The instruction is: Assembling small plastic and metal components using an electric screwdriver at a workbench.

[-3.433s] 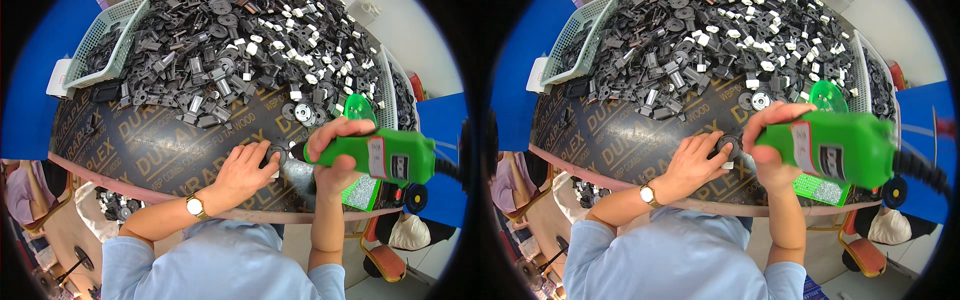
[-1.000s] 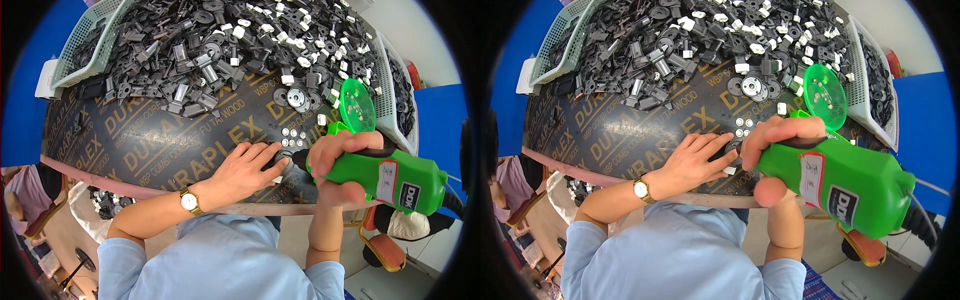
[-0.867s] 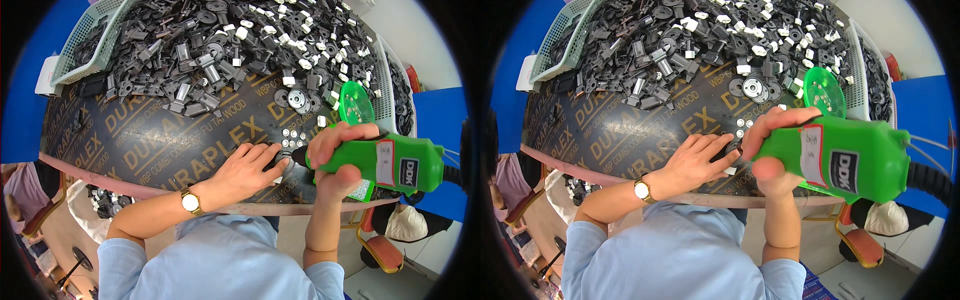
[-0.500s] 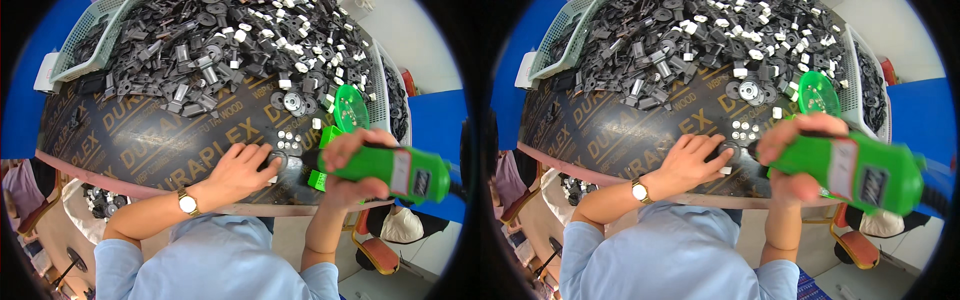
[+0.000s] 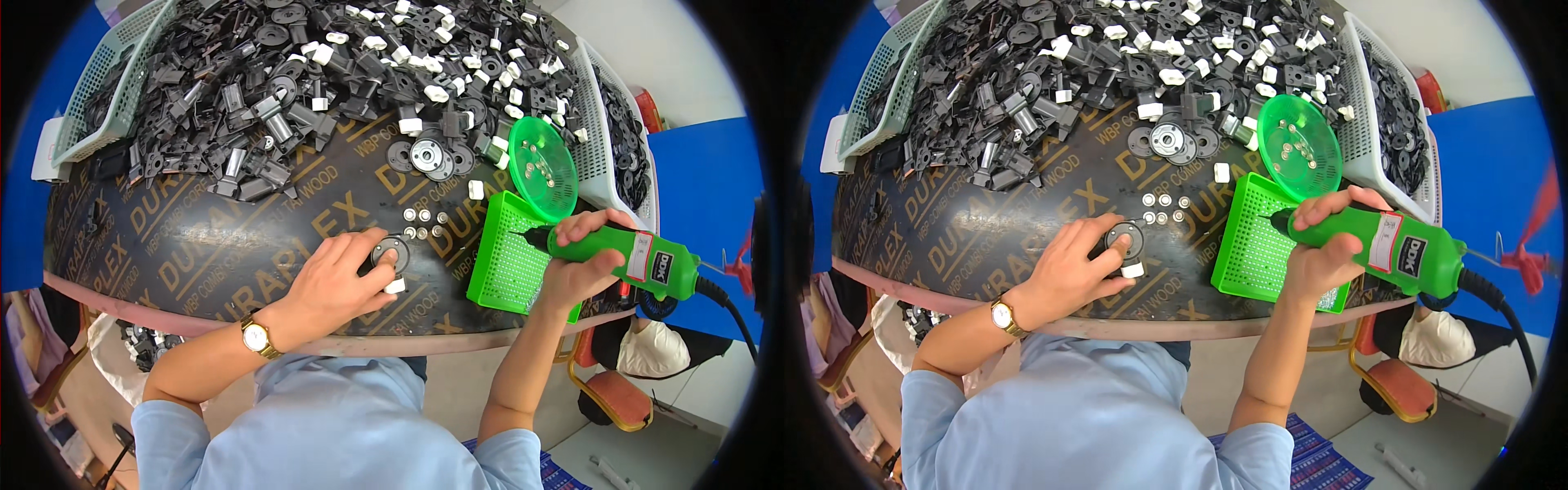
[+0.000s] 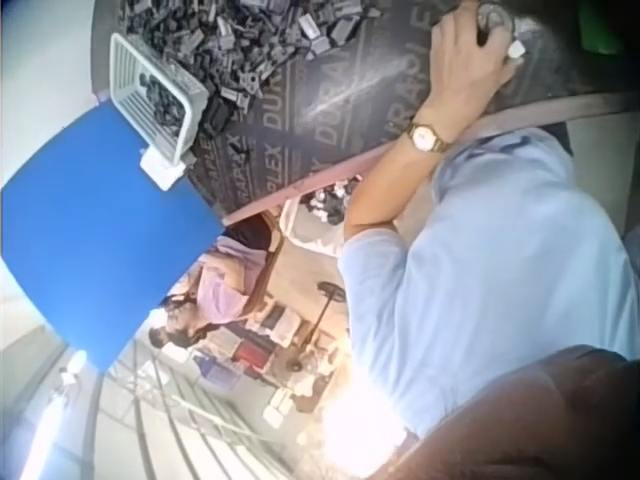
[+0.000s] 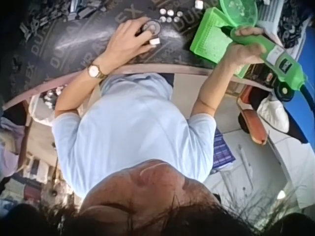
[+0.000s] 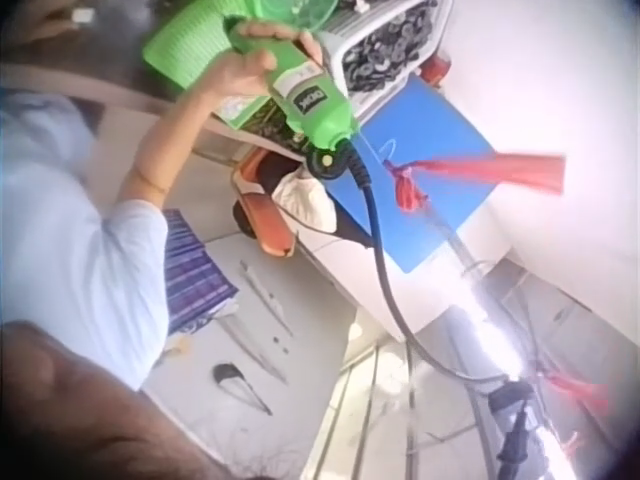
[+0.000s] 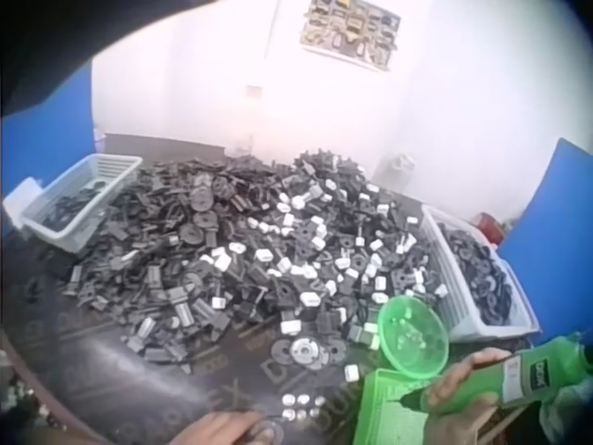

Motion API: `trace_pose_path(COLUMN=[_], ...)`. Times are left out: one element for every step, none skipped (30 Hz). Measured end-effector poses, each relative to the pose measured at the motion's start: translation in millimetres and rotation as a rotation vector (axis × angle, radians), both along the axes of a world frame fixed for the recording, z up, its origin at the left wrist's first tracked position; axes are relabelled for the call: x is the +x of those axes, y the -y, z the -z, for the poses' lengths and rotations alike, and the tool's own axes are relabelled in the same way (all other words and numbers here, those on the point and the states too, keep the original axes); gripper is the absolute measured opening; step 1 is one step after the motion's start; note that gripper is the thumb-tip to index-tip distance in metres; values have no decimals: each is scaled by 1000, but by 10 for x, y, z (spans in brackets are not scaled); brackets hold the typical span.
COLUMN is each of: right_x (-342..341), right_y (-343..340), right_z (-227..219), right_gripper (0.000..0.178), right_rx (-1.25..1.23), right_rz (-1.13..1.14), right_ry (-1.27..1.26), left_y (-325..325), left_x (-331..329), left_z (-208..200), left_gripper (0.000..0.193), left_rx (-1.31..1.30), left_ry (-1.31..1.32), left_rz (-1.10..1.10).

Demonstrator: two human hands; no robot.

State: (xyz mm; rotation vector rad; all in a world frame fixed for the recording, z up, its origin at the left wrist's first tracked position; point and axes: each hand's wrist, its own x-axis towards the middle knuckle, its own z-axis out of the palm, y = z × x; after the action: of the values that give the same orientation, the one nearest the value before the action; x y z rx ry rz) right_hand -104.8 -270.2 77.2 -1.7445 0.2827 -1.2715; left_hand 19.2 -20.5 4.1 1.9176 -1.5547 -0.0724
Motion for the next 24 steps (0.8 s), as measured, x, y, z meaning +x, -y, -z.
trace_pose_path(right_x=[19,27,19,3,-6,-5,-1,3,10,17,18,21,21,19,4,-36,-69,-106,-117,-115,-80,-30,23,53], right_y=[1,10,33,63,82,90,97,101,105,107,103,93,81,66,51,35,-3,-90,-145,-252,-400,-507,-620,-749], right_z=[16,28,34,36,40,45,44,42,38,33,24,16,7,-7,-29,-66,-112,-206,-228,-257,-277,-246,-217,-218], right_gripper=[69,69,69,70,71,71,71,70,70,71,71,71,71,72,72,72,72,73,76,79,81,83,85,85], right_rx=[8,16,19,21,23,26,30,33,35,51,66,68,52,36,40,81,123,130,153,175,193,202,210,231], right_rz=[12,25,27,15,3,6,3,-1,1,-5,-12,-13,-22,-31,-37,-47,-58,-36,-135,-251,-364,-482,-602,-649], right_ry=[-5,-10,-9,-10,-10,-10,-6,-3,-3,-23,-44,-43,-44,-46,-45,-5,36,54,131,174,217,227,237,192], left_y=[6,14,13,12,14,15,15,13,11,10,10,8,6,7,-1,-8,-10,-2,-8,-11,-1,4,-4,3], left_x=[-3,-6,-7,-7,-7,-9,-10,-10,-5,1,8,19,31,41,50,58,64,60,57,55,52,56,60,57], left_z=[1,0,-6,-9,-8,-6,-4,-4,-4,-6,-10,-19,-26,-31,-37,-41,-38,-24,-17,-12,-1,12,23,29], left_gripper=[53,53,49,44,44,44,45,45,46,48,48,49,51,51,51,52,52,52,52,52,53,53,53,53], left_rx=[0,2,-5,-13,-10,-15,-20,-18,-18,-19,-18,-22,-25,-23,-26,-28,-23,-32,-38,-29,-47,-65,-60,-71], left_ry=[2,2,4,6,6,17,27,26,15,3,3,-22,-48,-46,-61,-76,-74,-95,-113,-112,-111,-109,-108,-122], left_rz=[-1,3,-10,-22,-20,-23,-26,-23,-19,-16,-13,-3,6,4,14,23,15,28,34,22,29,36,27,32])
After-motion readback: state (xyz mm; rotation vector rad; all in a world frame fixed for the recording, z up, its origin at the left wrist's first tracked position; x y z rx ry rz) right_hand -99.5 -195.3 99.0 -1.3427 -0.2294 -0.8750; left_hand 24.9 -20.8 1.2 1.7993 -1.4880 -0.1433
